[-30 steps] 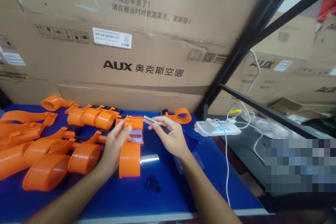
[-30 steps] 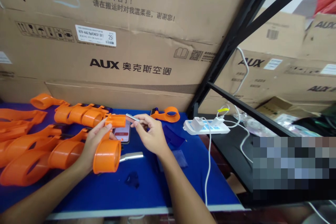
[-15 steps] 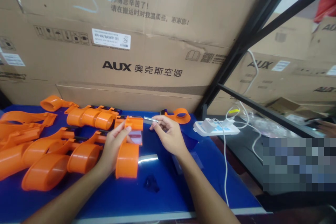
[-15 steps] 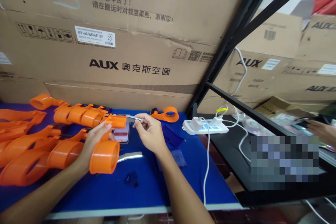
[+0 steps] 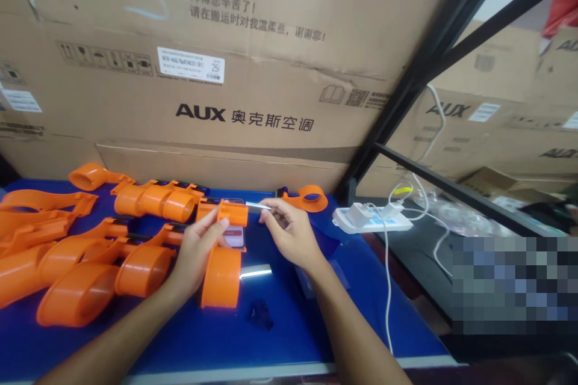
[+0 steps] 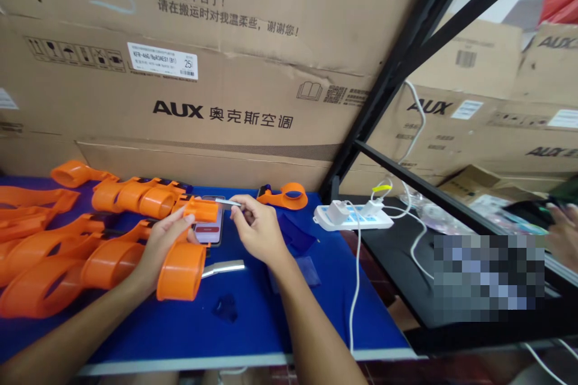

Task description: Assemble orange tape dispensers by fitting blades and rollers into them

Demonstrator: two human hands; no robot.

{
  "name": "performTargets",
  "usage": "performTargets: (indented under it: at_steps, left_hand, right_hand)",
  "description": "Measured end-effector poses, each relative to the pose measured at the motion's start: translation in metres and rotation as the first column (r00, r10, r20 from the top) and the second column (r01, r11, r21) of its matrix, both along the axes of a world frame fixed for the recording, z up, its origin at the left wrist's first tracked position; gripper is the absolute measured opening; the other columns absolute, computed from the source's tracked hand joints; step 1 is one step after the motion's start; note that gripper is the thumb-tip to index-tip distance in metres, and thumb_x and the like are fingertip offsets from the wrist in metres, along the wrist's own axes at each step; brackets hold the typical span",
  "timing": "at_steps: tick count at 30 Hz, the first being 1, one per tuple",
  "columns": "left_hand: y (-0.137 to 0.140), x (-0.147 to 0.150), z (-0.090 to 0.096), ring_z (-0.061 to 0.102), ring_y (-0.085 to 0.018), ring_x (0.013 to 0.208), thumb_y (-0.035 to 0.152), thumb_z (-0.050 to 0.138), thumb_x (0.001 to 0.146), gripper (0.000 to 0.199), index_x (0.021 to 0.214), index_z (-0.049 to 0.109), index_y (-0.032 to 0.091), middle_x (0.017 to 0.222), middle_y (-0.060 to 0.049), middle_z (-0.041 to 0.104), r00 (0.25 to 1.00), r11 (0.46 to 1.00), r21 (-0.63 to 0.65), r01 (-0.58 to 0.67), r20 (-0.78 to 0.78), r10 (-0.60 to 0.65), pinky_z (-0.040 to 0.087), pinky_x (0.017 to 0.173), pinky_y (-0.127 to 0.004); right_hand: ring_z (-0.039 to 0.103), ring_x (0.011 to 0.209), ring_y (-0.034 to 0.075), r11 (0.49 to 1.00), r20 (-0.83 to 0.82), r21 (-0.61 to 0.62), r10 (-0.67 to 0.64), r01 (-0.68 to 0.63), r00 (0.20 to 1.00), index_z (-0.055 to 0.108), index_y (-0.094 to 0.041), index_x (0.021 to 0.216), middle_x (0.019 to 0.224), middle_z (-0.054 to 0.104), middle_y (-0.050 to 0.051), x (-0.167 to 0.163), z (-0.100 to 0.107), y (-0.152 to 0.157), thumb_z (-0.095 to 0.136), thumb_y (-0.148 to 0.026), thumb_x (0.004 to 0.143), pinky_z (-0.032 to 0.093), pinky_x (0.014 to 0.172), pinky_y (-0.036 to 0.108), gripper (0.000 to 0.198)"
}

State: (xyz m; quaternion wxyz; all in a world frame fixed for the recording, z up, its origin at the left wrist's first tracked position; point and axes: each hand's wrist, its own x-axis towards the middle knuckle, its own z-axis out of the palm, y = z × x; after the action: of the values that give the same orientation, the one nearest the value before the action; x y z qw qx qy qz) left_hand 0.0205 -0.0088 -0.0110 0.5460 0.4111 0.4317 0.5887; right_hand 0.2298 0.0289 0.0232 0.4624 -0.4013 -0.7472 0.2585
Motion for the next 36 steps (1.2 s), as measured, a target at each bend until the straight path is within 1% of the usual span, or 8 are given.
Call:
performTargets:
  at_steps: [3, 5, 11, 14, 18, 22, 27, 36]
  left_hand:
    - [0.0, 0.0, -0.002, 0.054, -0.013, 0.049, 0.05, 0.078, 0.08, 0.068, 0.136, 0.066, 0.014, 0.056, 0.002, 0.063, 0.999, 1.0, 0.015, 0.013, -0.031, -0.012, 0.043, 0.049, -0.022]
    - [0.0, 0.0, -0.003, 0.055, -0.014, 0.049, 0.051, 0.078, 0.081, 0.075, 0.145, 0.06, 0.014, 0.055, 0.001, 0.063, 0.999, 1.0, 0.021, 0.023, -0.034, -0.022, 0.044, 0.05, -0.022]
    - [0.001, 0.002, -0.004, 0.061, -0.016, 0.052, 0.053, 0.077, 0.081, 0.079, 0.147, 0.058, 0.014, 0.058, -0.001, 0.067, 0.998, 0.999, 0.023, 0.034, -0.057, -0.033, 0.047, 0.053, -0.024]
    - [0.0, 0.003, -0.002, 0.06, -0.015, 0.051, 0.052, 0.078, 0.081, 0.079, 0.147, 0.057, 0.014, 0.059, -0.001, 0.067, 0.999, 0.999, 0.031, 0.011, -0.032, -0.01, 0.046, 0.052, -0.023]
    - [0.001, 0.003, 0.004, 0.058, -0.014, 0.049, 0.052, 0.078, 0.08, 0.075, 0.143, 0.059, 0.015, 0.058, 0.002, 0.065, 0.997, 0.997, 0.014, -0.075, 0.023, 0.075, 0.046, 0.05, -0.022]
    - [0.002, 0.0, 0.004, 0.055, -0.014, 0.047, 0.054, 0.079, 0.078, 0.069, 0.134, 0.065, 0.016, 0.056, 0.002, 0.063, 0.995, 0.996, -0.006, -0.09, 0.045, 0.09, 0.044, 0.048, -0.022]
    - [0.003, -0.001, 0.001, 0.053, -0.013, 0.048, 0.055, 0.078, 0.078, 0.054, 0.115, 0.073, 0.017, 0.056, 0.002, 0.062, 0.996, 0.997, 0.011, -0.074, 0.041, 0.073, 0.045, 0.048, -0.023]
    - [0.001, -0.003, 0.003, 0.054, -0.012, 0.051, 0.054, 0.075, 0.083, 0.039, 0.092, 0.073, 0.017, 0.058, 0.001, 0.061, 0.998, 0.998, 0.048, -0.027, -0.048, 0.029, 0.044, 0.052, -0.022]
  right_hand:
    - [0.057, 0.06, 0.016, 1.0, 0.03, 0.001, 0.018, -0.018, 0.999, 0.072, -0.023, 0.105, 0.077, 0.07, 0.001, 0.0, -0.001, 0.0, 0.06, -0.038, 0.099, 0.041, 0.054, 0.028, 0.02]
    - [0.059, 0.061, 0.016, 1.0, 0.023, -0.013, 0.027, -0.027, 0.999, 0.072, -0.023, 0.105, 0.078, 0.071, 0.002, -0.002, -0.003, 0.001, 0.06, -0.037, 0.099, 0.042, 0.055, 0.028, 0.019]
    - [0.064, 0.065, 0.017, 0.998, -0.041, -0.041, 0.045, -0.046, 0.998, 0.072, -0.022, 0.106, 0.082, 0.074, 0.003, -0.008, -0.01, 0.001, 0.06, -0.04, 0.098, 0.046, 0.057, 0.028, 0.022]
    - [0.066, 0.069, 0.018, 0.999, -0.122, -0.052, -0.006, 0.0, 0.993, 0.072, -0.022, 0.111, 0.085, 0.074, 0.005, -0.012, -0.012, 0.002, 0.065, -0.041, 0.095, 0.05, 0.059, 0.028, 0.026]
    - [0.067, 0.075, 0.02, 0.995, -0.256, -0.078, -0.08, 0.062, 0.963, 0.074, -0.021, 0.114, 0.098, 0.077, 0.009, -0.013, -0.01, 0.003, 0.072, -0.042, 0.09, 0.054, 0.063, 0.031, 0.032]
    - [0.063, 0.069, 0.017, 0.993, -0.274, -0.114, -0.029, -0.002, 0.961, 0.079, -0.023, 0.112, 0.101, 0.077, 0.009, -0.01, -0.005, -0.001, 0.07, -0.044, 0.092, 0.053, 0.057, 0.03, 0.03]
    - [0.057, 0.063, 0.013, 0.991, -0.341, -0.089, 0.06, -0.095, 0.938, 0.081, -0.026, 0.114, 0.106, 0.073, 0.008, -0.012, -0.005, -0.002, 0.072, -0.045, 0.091, 0.049, 0.052, 0.027, 0.03]
    - [0.06, 0.079, 0.015, 0.976, -0.312, -0.107, 0.147, -0.188, 0.939, 0.08, -0.031, 0.119, 0.113, 0.067, 0.007, -0.016, -0.007, -0.006, 0.073, -0.042, 0.092, 0.054, 0.061, 0.029, 0.03]
